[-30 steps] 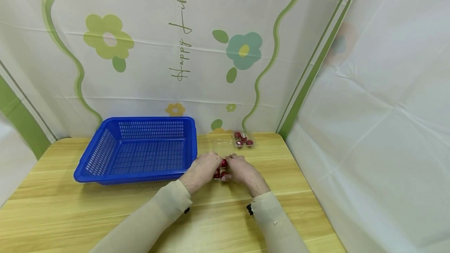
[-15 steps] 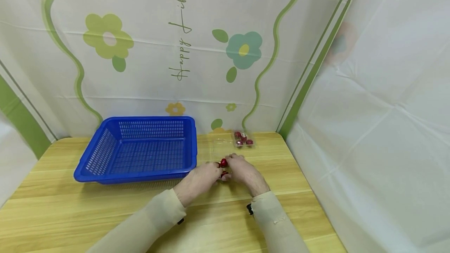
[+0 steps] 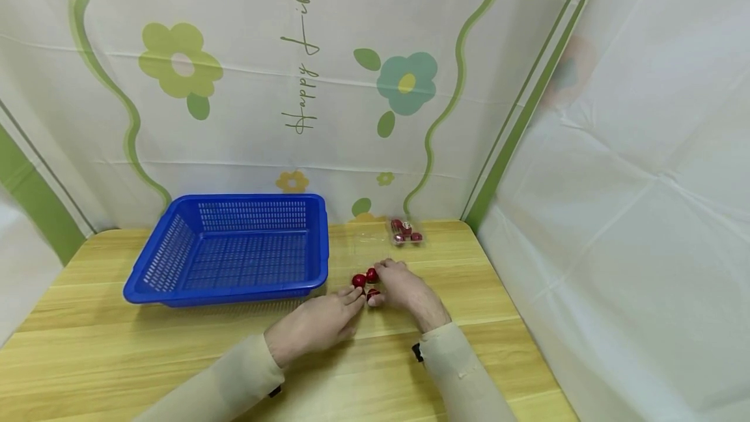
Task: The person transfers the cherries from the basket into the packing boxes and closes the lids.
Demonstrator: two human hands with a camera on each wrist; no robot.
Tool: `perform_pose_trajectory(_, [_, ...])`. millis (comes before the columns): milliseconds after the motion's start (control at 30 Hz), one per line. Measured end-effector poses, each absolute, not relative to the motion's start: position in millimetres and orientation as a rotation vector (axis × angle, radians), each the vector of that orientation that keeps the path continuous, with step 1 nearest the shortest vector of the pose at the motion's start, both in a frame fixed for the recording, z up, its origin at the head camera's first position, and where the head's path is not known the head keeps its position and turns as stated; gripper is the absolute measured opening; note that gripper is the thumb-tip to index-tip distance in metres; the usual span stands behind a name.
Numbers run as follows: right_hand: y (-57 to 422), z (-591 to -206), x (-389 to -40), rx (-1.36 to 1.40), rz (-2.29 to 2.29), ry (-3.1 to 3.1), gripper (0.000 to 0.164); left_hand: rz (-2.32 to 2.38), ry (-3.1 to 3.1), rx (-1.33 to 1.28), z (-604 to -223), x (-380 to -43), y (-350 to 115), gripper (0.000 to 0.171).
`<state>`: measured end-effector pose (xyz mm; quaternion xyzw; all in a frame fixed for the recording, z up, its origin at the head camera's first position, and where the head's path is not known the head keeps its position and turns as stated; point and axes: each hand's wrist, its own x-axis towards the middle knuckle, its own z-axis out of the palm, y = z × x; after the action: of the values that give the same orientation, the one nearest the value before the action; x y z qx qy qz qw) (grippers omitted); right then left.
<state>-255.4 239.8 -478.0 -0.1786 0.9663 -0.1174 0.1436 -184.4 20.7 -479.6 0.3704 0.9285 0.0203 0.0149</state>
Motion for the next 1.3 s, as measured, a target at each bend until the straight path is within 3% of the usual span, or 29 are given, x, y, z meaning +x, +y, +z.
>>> perform_pose_trajectory(600, [244, -478, -243, -0.57, -0.485, 2.705, 0.092, 0.11, 2.903, 1.158, -491, -156, 2, 0.064])
perform_pose_trajectory(1033, [260, -473, -268, -0.682, -0.576, 2.76, 0.062, 0.043, 2.971, 1.185, -494, -153, 1, 0.063])
perform_pose_trajectory(1300, [258, -475, -289, -0.652, -0.633, 2.799, 0.058, 0.074, 2.971, 1.165, -496, -155, 0, 0.065])
